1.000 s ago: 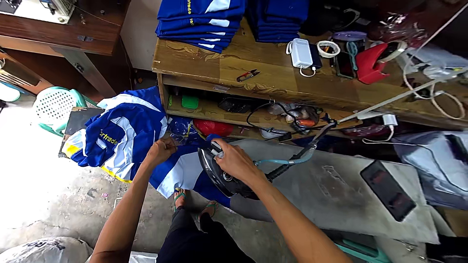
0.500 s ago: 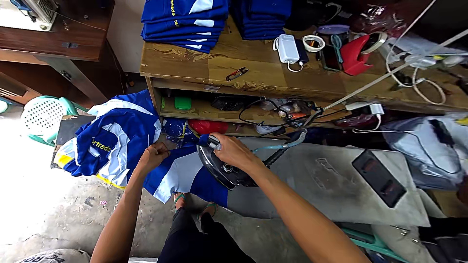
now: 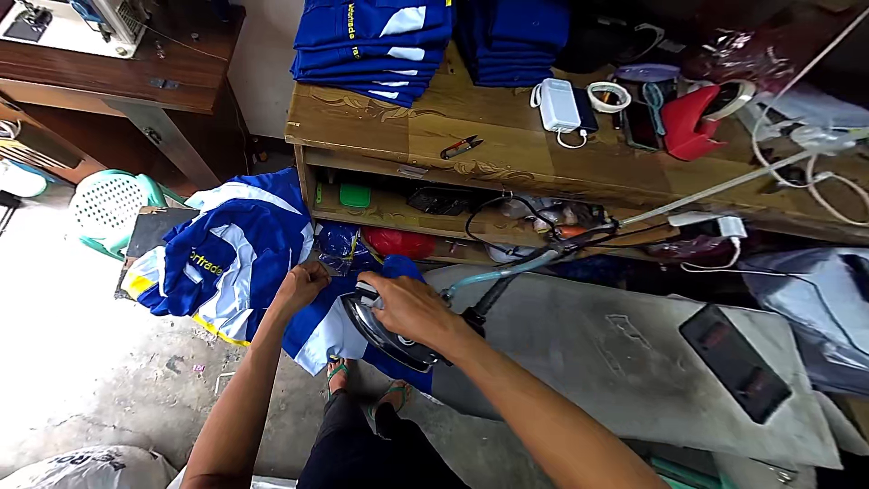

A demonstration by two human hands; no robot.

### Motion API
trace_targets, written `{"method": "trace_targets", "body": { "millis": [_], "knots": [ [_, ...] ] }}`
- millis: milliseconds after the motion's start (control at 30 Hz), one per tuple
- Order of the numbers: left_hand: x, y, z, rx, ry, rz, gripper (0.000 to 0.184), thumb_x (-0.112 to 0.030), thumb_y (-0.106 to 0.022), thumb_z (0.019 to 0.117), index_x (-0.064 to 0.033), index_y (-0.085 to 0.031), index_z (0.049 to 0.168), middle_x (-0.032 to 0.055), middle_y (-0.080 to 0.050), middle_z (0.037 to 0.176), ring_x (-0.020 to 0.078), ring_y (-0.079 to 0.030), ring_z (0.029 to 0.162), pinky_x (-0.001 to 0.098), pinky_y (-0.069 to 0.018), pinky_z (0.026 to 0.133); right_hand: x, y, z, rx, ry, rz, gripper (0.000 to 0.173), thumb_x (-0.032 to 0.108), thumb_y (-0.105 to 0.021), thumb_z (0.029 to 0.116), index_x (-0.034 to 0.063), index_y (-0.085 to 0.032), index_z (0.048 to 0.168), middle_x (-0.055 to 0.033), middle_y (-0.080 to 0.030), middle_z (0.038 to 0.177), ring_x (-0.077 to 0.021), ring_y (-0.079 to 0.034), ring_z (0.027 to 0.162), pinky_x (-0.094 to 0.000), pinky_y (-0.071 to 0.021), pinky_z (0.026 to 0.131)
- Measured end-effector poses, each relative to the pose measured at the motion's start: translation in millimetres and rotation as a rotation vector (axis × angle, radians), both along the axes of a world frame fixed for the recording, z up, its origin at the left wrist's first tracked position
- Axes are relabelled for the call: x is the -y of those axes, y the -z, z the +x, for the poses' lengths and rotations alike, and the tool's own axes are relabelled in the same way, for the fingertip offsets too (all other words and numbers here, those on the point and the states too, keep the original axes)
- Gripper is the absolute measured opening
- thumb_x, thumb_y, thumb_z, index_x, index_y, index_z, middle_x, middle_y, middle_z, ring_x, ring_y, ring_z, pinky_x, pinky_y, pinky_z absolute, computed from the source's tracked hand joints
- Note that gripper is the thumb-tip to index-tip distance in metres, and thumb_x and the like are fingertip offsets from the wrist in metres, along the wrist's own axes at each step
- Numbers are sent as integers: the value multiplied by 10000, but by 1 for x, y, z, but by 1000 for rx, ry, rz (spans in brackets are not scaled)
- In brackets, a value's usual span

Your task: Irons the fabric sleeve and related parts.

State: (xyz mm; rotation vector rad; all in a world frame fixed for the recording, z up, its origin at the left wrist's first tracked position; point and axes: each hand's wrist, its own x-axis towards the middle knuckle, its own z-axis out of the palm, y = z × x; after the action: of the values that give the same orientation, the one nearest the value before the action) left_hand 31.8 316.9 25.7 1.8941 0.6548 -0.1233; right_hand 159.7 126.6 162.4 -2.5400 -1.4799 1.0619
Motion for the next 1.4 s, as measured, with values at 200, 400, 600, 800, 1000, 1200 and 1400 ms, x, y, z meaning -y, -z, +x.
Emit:
{"method": "trace_targets", "body": {
  "millis": [200, 400, 600, 800, 1000, 1200, 1400],
  "knots": [
    [0, 3, -2, -10, -8, -5, 184, -196, -588, 999, -53, -704, 993, 36, -665, 886, 98, -604, 824, 331, -499, 800, -12, 20, 36, 69, 86, 62, 479, 157, -656, 940, 221, -580, 1408, -184, -717, 1055, -405, -696, 966, -620, -541, 785],
    [-6, -8, -7, 23, -164, 68, 226, -146, -555, 1011, 13, -713, 1039, 133, -708, 998, 197, -664, 951, 424, -531, 904, 40, 11, 89, 209, 196, 54, 481, 158, -720, 910, 177, -601, 1376, -208, -718, 1042, -434, -693, 973, -657, -531, 799],
    [-13, -18, -19, -135, -122, 526, 324, -226, -556, 1003, -67, -693, 1250, 179, -684, 1265, 386, -598, 1262, 704, -314, 1126, 103, -24, 101, 230, 289, 92, 490, 262, -773, 910, 202, -613, 1369, -178, -725, 1005, -386, -703, 936, -627, -539, 815],
    [50, -2, 68, 143, 387, 387, 419, -328, -530, 1058, -170, -608, 1437, 93, -525, 1537, 327, -425, 1465, 648, -307, 1169, 116, -32, 65, -10, 216, 63, 659, 667, -587, 937, 255, -542, 1449, -130, -717, 1034, -303, -701, 921, -544, -550, 803],
    [41, 14, 139, -138, 542, 100, 301, -269, -667, 1000, 5, -692, 1121, 193, -699, 1072, 325, -652, 1058, 563, -484, 976, 83, -10, 31, -115, 215, 102, 569, 582, -460, 1038, 205, -526, 1460, -149, -710, 1015, -324, -700, 910, -542, -549, 807],
    [43, 7, 143, -85, 444, 242, 251, -268, -670, 989, -21, -703, 1025, 186, -713, 992, 369, -666, 1018, 655, -445, 979, 64, 15, 33, -47, 275, 91, 586, 606, -468, 1027, 192, -526, 1439, -157, -708, 1028, -353, -699, 964, -564, -539, 829],
    [39, -9, 54, 43, 144, 409, 345, -300, -483, 1070, -94, -733, 1188, 129, -715, 1205, 318, -648, 1194, 614, -438, 1071, 25, 14, 29, -34, 7, 40, 522, 340, -688, 945, 306, -536, 1444, -162, -718, 1112, -395, -690, 1006, -616, -528, 832]
  ]
}}
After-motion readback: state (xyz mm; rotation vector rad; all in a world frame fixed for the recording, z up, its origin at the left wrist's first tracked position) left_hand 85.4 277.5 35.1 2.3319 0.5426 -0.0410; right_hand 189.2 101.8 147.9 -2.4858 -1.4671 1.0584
